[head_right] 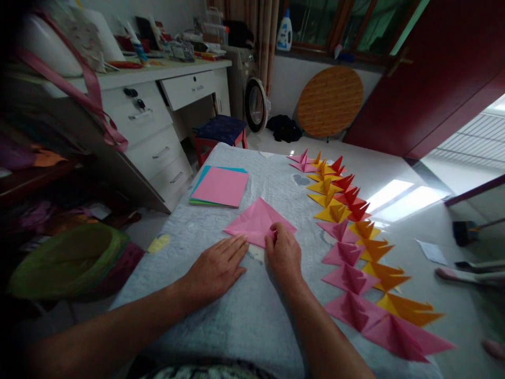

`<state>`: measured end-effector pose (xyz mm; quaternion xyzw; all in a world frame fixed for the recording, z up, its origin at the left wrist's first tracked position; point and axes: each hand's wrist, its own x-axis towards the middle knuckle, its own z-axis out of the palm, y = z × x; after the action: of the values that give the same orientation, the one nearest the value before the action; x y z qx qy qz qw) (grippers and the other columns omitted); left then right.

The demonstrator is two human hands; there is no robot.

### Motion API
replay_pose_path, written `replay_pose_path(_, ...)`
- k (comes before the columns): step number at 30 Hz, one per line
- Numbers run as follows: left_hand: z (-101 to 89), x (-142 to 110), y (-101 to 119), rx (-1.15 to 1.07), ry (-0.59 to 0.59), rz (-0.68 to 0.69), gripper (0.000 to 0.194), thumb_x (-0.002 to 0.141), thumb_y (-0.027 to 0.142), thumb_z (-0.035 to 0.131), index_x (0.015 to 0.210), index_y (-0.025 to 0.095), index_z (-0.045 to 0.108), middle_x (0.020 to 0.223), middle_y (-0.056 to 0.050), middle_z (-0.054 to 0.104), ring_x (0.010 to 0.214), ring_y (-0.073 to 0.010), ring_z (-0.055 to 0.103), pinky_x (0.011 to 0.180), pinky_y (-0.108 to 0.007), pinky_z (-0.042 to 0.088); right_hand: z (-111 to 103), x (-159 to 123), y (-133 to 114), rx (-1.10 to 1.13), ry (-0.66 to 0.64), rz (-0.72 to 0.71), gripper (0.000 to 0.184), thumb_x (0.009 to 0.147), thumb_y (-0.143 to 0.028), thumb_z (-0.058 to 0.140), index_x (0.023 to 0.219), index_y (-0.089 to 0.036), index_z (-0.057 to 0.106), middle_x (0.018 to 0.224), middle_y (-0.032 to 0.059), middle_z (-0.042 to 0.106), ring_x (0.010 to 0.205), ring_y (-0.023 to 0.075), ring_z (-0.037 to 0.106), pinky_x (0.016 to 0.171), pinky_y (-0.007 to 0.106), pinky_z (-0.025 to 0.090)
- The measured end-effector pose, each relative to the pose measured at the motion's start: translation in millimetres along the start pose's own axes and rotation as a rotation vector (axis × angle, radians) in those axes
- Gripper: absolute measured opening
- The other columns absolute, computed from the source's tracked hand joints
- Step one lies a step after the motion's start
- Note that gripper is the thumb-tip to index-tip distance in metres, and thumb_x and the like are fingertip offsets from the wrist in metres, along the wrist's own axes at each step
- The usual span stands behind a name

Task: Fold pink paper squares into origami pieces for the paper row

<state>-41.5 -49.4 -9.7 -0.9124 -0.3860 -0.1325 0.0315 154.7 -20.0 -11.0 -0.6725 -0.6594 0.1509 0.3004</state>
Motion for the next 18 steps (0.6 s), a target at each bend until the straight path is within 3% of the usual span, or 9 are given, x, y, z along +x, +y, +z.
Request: replay_pose_path(18, 0.3, -2.6, 1.8, -0.052, -0.042, -0.064, 0.052, 0.095, 0.036, 0.054, 0.136, 0.004, 0.052, 0.143, -0.023, 0.055, 0.136, -0.0327, 0.051, 0.110, -0.044, 0.045, -1.2, -0.1, -0.8, 0.035, -0.013, 0.034, 0.024, 0.084, -0.034, 0.046, 0.096, -0.019, 0.060, 0.074, 0.0048, 0.064, 0.064, 0.0200, 0.058, 0.063, 0.030, 0.039)
